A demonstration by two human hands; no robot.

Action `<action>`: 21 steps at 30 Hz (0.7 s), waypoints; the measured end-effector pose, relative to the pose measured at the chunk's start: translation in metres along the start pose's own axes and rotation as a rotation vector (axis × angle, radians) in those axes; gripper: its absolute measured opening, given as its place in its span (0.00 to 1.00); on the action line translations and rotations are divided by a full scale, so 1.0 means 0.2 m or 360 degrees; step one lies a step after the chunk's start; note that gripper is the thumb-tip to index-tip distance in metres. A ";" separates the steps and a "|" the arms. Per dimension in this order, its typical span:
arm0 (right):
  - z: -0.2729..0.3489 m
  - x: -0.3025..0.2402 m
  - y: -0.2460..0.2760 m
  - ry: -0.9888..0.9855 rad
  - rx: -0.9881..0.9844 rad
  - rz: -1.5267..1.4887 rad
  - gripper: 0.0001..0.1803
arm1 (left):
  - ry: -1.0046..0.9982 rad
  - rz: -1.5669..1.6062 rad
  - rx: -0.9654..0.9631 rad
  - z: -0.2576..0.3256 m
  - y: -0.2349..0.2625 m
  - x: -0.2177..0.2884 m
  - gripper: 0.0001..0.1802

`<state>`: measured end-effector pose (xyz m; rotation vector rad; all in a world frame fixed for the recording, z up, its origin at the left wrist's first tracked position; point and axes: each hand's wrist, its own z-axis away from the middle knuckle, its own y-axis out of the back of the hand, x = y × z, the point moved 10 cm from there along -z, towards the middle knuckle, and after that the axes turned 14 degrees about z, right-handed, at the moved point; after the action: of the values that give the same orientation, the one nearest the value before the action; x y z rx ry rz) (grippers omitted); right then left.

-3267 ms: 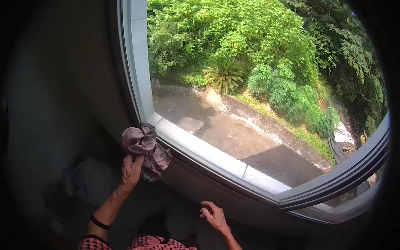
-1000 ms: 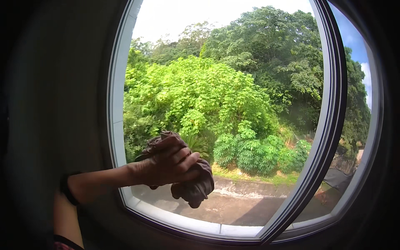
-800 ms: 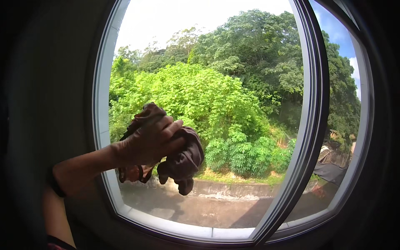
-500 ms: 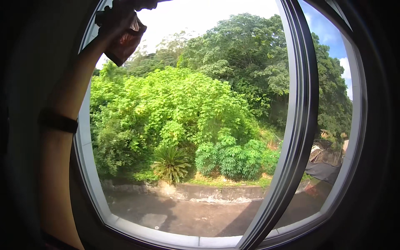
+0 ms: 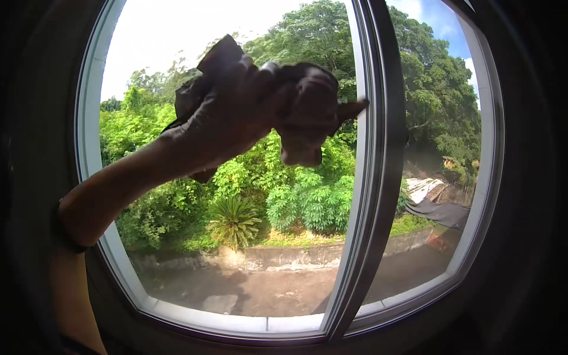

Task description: Wiping a window pane, handle, and tracks using a wet cloth.

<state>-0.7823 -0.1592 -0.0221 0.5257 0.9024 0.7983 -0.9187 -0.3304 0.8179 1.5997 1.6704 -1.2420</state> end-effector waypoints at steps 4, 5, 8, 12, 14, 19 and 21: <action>-0.06 -0.01 0.05 0.0060 0.0003 0.0054 0.28 | -0.0428 0.1069 0.0226 0.29 0.24 0.43 0.29; -0.06 0.01 0.05 0.0051 0.0013 0.0051 0.28 | -0.0614 0.0841 0.0219 0.32 0.24 0.51 0.29; -0.11 0.03 0.07 0.0078 0.0014 0.0072 0.28 | -0.0555 0.1053 0.0289 0.30 0.24 0.40 0.26; -0.02 0.08 0.03 -0.0015 0.0063 -0.0034 0.28 | -0.0216 0.1122 0.0438 -0.10 0.09 0.05 0.25; 0.01 0.09 0.02 -0.0012 0.0088 -0.0056 0.28 | -0.0100 0.1185 0.0577 -0.36 -0.01 -0.29 0.24; 0.09 0.03 0.09 -0.0035 0.0062 -0.0078 0.28 | 0.0598 0.0382 0.0734 -0.50 -0.30 -1.12 0.23; 0.09 0.06 0.09 -0.0061 0.0058 -0.0101 0.28 | 0.1054 0.0009 0.0054 -0.63 -0.48 -1.37 0.26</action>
<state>-0.7685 -0.1413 -0.0057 0.5402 0.8955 0.7132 -0.9339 -0.3456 1.1338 2.1905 2.0174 -0.7711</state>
